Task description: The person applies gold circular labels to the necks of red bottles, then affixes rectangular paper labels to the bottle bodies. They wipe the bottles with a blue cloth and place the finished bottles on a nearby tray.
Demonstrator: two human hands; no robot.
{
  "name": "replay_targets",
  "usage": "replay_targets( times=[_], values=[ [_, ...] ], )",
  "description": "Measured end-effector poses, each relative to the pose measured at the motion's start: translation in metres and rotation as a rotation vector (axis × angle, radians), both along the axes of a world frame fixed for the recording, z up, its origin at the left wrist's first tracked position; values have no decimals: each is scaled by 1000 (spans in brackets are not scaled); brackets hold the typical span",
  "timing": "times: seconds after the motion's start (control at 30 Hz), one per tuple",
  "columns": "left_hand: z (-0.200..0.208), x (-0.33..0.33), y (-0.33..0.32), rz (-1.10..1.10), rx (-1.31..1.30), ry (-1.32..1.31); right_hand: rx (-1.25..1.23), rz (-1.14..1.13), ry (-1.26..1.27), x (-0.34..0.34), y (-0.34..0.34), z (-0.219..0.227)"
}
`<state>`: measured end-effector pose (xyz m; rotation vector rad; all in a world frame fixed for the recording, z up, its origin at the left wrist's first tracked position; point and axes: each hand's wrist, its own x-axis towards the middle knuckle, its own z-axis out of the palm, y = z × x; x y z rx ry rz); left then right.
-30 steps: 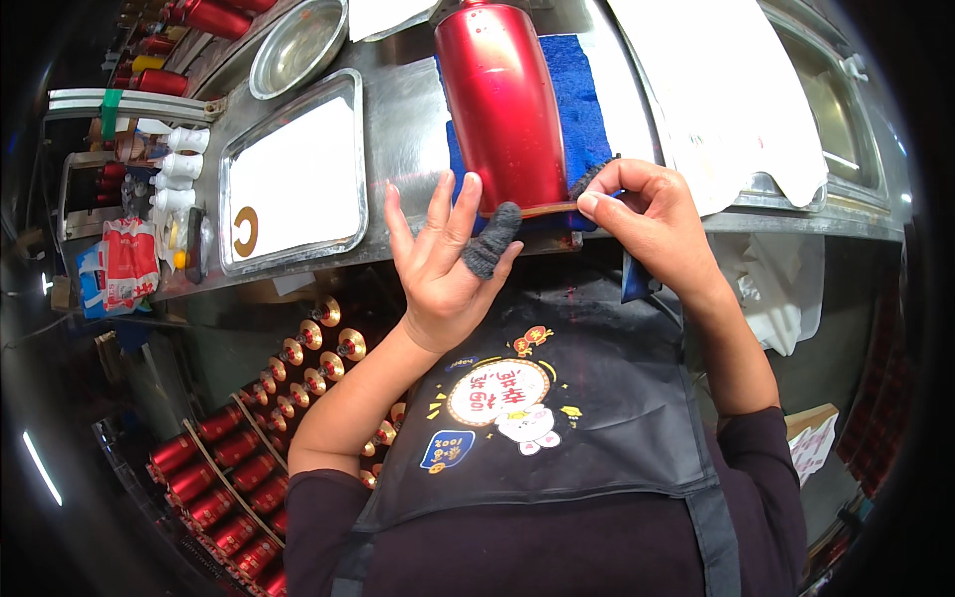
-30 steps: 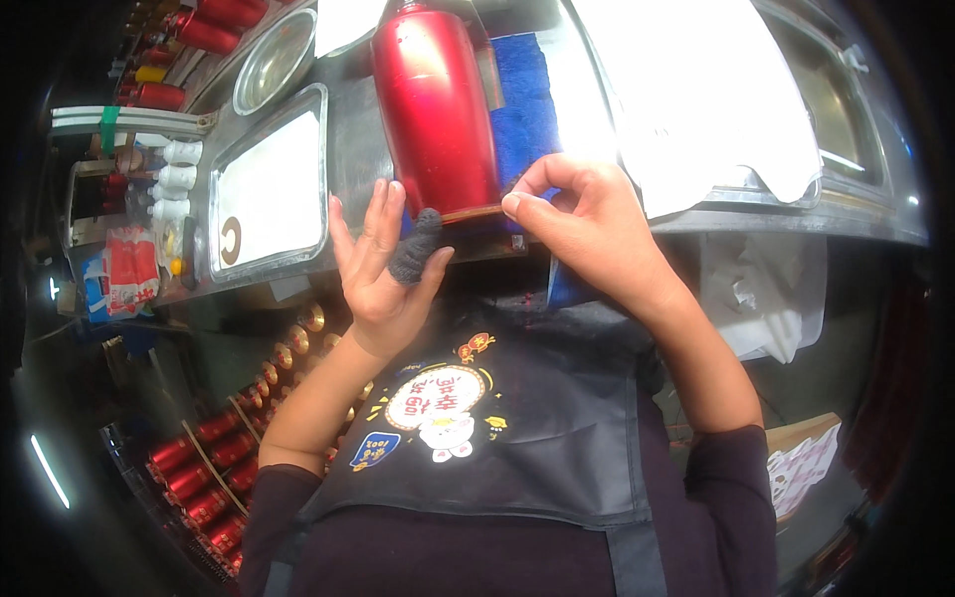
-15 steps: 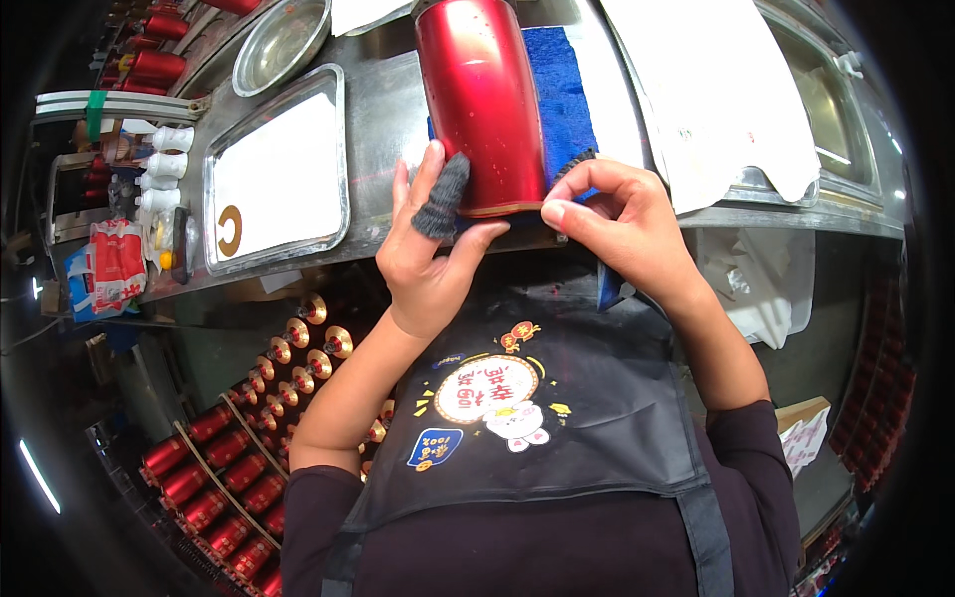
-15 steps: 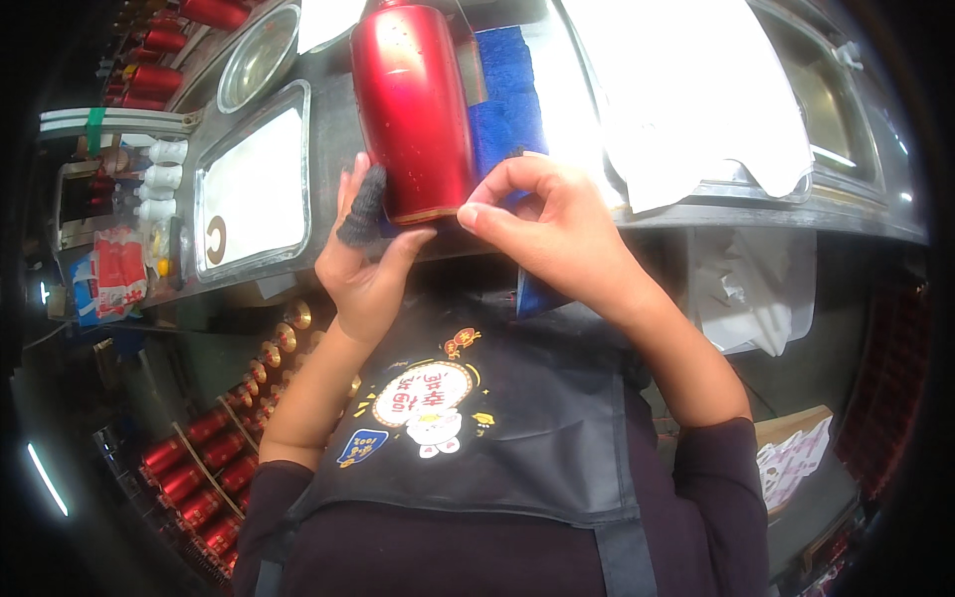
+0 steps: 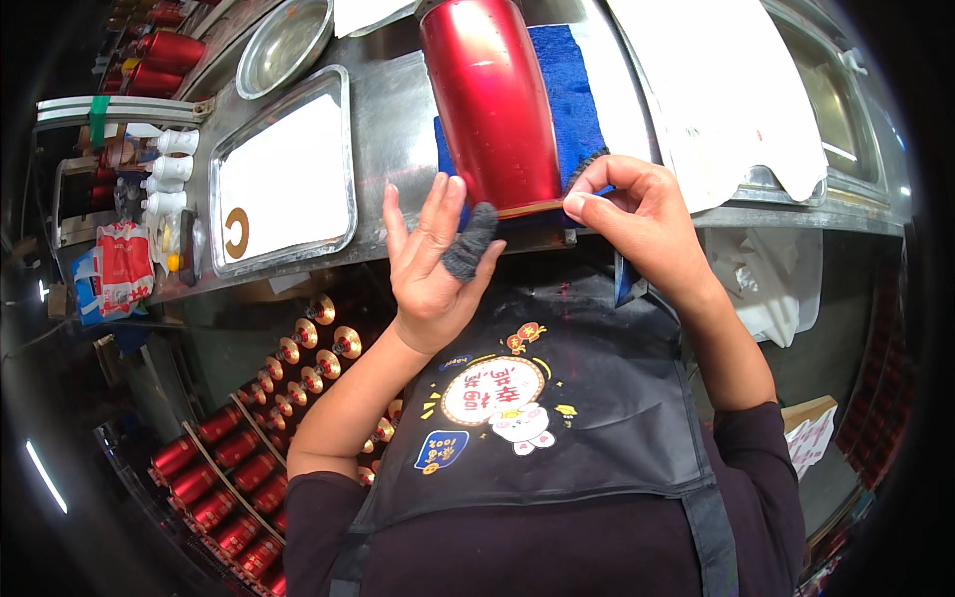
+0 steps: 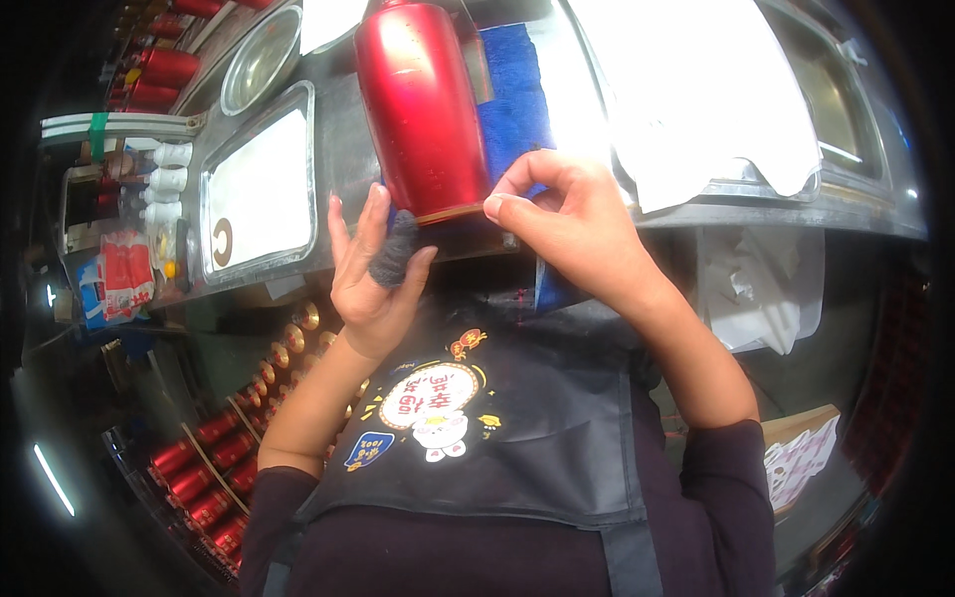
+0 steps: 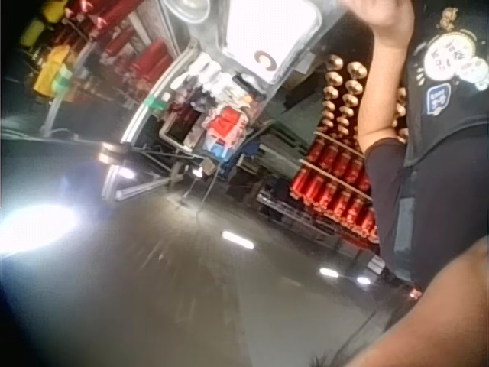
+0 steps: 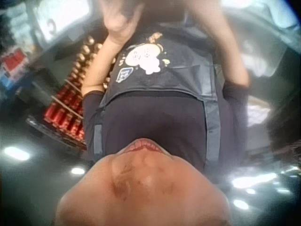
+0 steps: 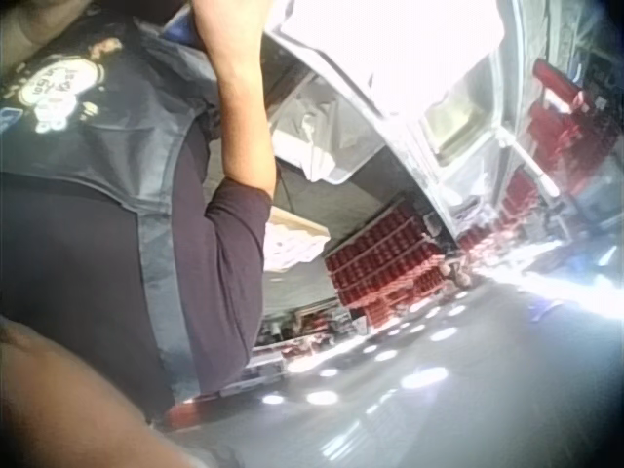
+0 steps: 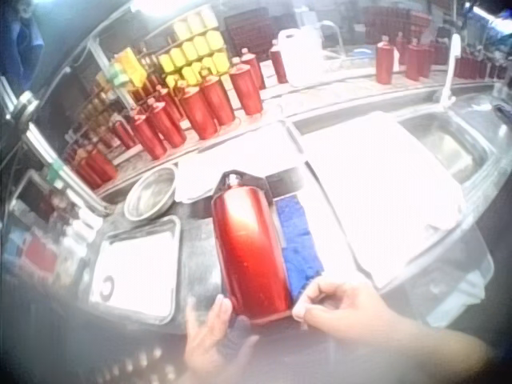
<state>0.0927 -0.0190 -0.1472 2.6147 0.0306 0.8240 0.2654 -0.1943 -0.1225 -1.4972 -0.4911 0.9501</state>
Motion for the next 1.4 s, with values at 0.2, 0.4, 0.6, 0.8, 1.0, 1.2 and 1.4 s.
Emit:
replay_targets(
  times=[0.2,0.4,0.6,0.8,1.0,1.2,1.4],
  values=[
    [14,19,-9,37,182,-30,-12,-18,1,-2,3,-2],
    [14,37,-13,107,11,-36,-44,-34,18,-3,2,-6],
    [5,14,4,10,-581,26,8,-153,-80,-21,4,2],
    [5,11,-3,5,-1292,29,-47,-231,-451,-40,25,3],
    [13,20,-18,58,-1287,15,-62,-234,-512,-41,30,0],
    [12,20,-19,119,-1174,43,20,-237,-480,-41,26,-4],
    [10,2,-19,202,-966,85,106,-199,-258,-35,19,-7]
  ],
)
